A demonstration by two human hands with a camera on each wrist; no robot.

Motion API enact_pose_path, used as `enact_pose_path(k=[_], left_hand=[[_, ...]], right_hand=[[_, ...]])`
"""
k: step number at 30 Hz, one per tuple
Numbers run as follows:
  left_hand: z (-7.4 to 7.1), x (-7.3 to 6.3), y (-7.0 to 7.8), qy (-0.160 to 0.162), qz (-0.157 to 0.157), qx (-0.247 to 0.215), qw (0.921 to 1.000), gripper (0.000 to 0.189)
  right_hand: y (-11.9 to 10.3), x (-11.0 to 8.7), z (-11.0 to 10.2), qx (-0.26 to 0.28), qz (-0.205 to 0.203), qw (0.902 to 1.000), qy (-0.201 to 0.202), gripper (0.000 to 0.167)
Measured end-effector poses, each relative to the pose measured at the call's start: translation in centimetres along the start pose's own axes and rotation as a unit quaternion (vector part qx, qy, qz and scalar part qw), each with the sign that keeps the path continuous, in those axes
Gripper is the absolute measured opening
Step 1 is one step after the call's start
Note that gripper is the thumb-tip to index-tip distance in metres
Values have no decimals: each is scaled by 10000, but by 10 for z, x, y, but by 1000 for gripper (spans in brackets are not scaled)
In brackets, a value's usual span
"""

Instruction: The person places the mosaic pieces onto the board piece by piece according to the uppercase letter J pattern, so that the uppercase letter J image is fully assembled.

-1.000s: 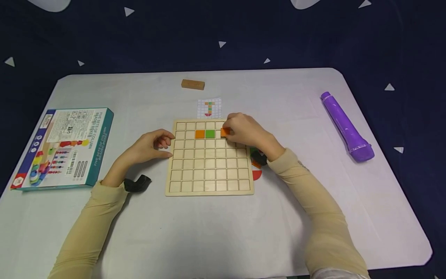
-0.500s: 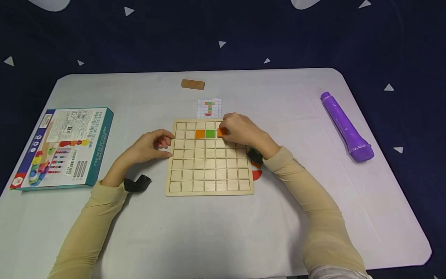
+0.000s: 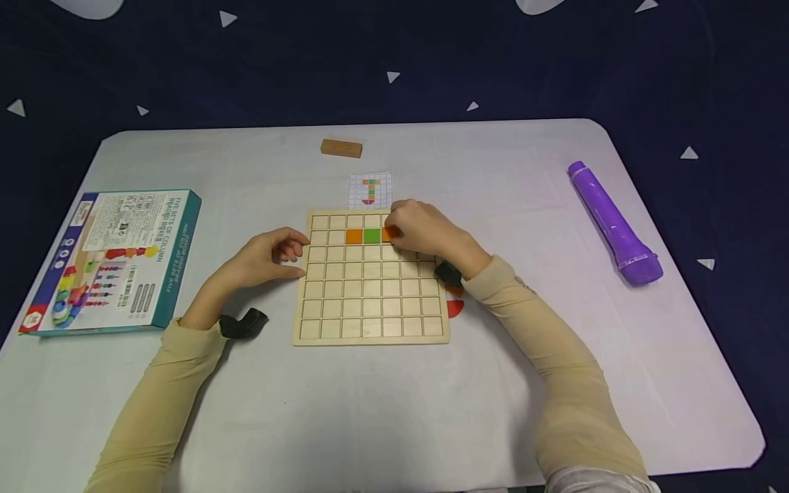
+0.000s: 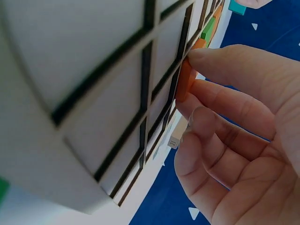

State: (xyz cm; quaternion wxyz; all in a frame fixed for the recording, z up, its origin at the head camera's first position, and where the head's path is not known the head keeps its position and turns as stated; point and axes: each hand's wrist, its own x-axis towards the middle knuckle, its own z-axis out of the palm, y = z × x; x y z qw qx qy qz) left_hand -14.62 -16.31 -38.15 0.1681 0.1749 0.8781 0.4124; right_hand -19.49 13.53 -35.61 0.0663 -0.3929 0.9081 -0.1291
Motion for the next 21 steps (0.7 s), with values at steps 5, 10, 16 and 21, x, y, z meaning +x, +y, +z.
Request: enact_pose_path(k=[5,10,16,21], left_hand=[[0,0,0,10,-3,9,10000,48],[0,0,1,14,-9,-5,10000,48],[0,0,2,26,29,-12,10000,48],[0,0,2,27,52,5,10000,48]], right_hand=[[0,1,0,7,-2,10000,-35,15],[-2,1,-2,60,-13,10000,-74,15],[-4,0,-3,102,39,9999,-116,16],[-4,-1,-3,101,200,9997,-138,15]])
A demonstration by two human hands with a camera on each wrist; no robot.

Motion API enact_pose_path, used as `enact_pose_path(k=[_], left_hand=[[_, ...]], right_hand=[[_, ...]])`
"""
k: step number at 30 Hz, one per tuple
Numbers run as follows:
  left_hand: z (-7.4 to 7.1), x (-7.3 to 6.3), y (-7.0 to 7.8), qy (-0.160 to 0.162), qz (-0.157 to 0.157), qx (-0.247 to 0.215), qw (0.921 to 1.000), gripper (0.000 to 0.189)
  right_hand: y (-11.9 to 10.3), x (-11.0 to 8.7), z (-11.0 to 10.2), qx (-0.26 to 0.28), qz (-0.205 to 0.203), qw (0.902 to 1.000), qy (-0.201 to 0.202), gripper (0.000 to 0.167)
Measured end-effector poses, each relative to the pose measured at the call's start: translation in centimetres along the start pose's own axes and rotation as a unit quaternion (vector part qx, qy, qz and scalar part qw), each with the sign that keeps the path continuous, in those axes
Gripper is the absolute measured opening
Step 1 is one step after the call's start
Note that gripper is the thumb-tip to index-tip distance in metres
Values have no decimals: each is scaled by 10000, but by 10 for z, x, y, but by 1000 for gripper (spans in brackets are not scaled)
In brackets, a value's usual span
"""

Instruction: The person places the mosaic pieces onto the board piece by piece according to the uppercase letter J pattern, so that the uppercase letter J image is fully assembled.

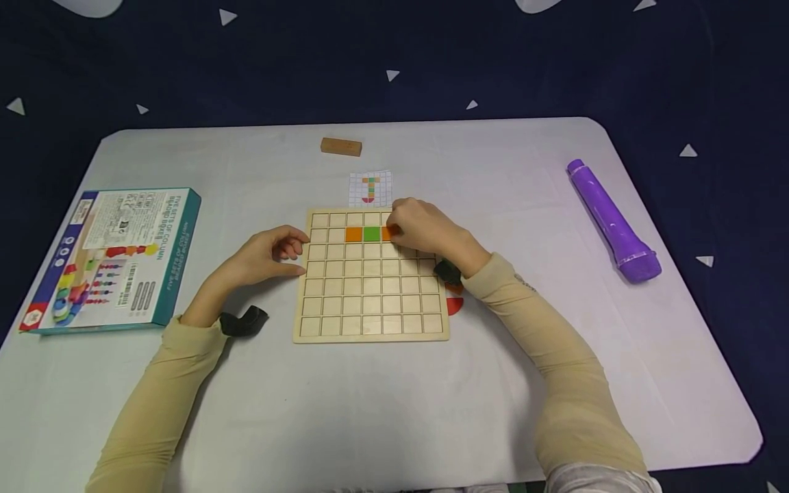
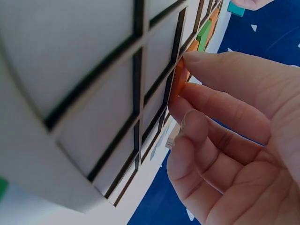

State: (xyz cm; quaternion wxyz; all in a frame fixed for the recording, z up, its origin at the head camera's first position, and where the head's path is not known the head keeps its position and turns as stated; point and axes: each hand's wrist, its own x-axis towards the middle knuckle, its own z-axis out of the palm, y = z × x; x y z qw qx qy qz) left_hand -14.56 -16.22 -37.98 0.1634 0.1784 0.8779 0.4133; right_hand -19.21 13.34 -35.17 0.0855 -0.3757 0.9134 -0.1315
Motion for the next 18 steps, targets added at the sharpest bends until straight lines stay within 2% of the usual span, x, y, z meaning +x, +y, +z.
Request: enact_pose_path(k=[10,18], left_hand=[[0,0,-1,-23,26,5,10000,48],[0,1,-3,-34,-26,25,10000,48]], right_hand=[[3,-9,-7,193,-13,9996,199,19],[12,-26,-13,249,180,9985,459,20]])
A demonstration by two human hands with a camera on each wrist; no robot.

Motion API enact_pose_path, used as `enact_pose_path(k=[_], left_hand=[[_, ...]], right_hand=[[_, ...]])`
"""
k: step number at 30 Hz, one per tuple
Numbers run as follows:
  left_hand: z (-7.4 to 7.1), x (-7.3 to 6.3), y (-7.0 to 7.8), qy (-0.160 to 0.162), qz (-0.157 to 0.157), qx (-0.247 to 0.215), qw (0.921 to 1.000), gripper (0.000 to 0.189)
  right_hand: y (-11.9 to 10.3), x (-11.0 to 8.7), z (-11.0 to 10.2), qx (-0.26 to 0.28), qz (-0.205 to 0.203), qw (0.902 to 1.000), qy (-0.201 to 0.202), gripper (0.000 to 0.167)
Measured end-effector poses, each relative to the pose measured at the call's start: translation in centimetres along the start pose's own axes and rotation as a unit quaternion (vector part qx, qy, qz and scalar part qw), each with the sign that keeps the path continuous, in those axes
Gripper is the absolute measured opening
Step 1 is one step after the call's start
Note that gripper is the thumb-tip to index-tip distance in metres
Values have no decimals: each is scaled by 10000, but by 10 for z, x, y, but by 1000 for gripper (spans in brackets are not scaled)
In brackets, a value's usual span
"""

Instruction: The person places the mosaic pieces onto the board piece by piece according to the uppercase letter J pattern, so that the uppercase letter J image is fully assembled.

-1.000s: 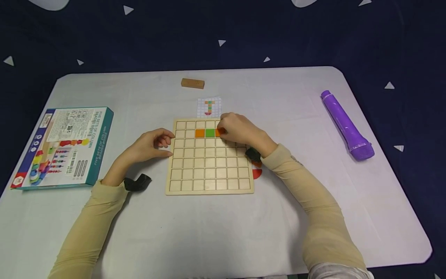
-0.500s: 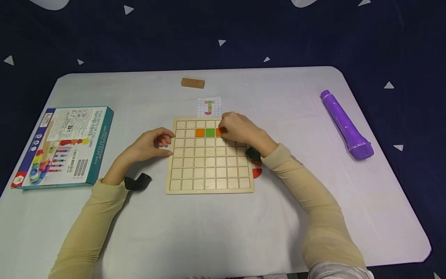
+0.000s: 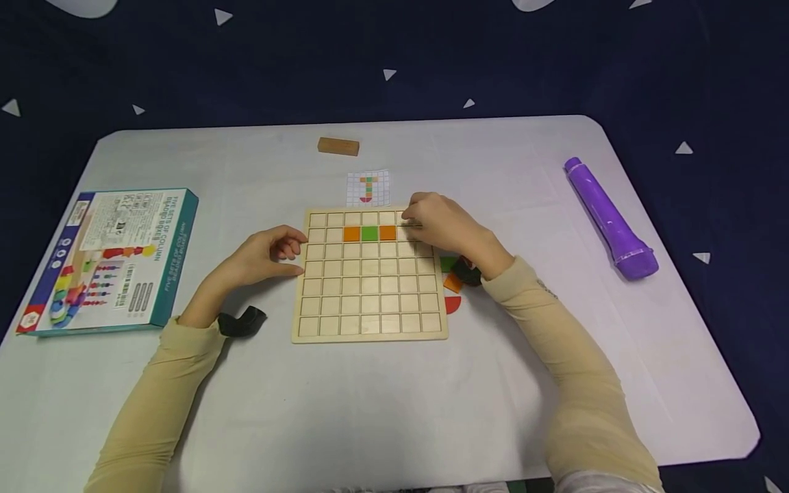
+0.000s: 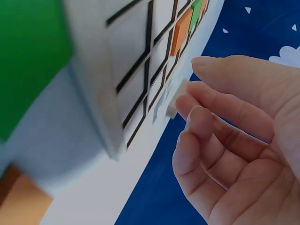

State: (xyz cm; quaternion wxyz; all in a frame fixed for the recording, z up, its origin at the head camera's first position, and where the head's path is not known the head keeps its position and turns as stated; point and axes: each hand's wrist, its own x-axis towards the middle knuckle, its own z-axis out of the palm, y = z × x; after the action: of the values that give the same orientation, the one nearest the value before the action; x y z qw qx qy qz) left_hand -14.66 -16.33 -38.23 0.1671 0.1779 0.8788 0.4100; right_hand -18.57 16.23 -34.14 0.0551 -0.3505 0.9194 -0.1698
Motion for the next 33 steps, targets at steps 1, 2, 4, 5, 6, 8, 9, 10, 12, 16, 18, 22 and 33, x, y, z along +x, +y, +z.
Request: enact_pose_path(k=[1,2,4,5,6,8,9,10,12,16,18,22,33], left_hand=[[0,0,0,2,-3,-6,10000,48],[0,0,-1,3,1,-11,10000,48],[0,0,-1,-1,8,-24,10000,48],[0,0,-1,-3,13,-21,10000,48],[0,0,-1,-5,16,-21,10000,48],[0,0,-1,-7,22,-18,10000,48],[0,0,-1,-6,19,-21,10000,48],[0,0,0,-2,23,-19,10000,48],[0,0,0,6,12,-19,10000,48],[0,-1,0,9,3,-33,10000,49],[0,-1,0,6,2,-43,10000,49],[0,-1,1,6,15,-53,10000,49],[1,0,-1,8,22,-91,10000,48]], right_hand=[[1,-2,-1,2,7,10000,24,19],[2,-4,-1,-2,22,10000,47,19],[5,-9,-2,-48,56,9999,68,19],[6,-11,-2,-86,77,9999,81,19],[7,-13,-3,-122,89,9998,97,19],[10,-17,-3,-167,128,9997,133,19],[11,-18,-4,-182,141,9996,151,18],[13,-20,-4,-197,154,9995,168,18],[15,-23,-5,-199,163,9994,213,17],[21,-30,-5,-251,143,9992,277,18],[23,-34,-6,-268,173,9991,292,18],[29,-42,-6,-278,336,9986,293,19],[43,-64,-7,-302,596,9973,309,18]])
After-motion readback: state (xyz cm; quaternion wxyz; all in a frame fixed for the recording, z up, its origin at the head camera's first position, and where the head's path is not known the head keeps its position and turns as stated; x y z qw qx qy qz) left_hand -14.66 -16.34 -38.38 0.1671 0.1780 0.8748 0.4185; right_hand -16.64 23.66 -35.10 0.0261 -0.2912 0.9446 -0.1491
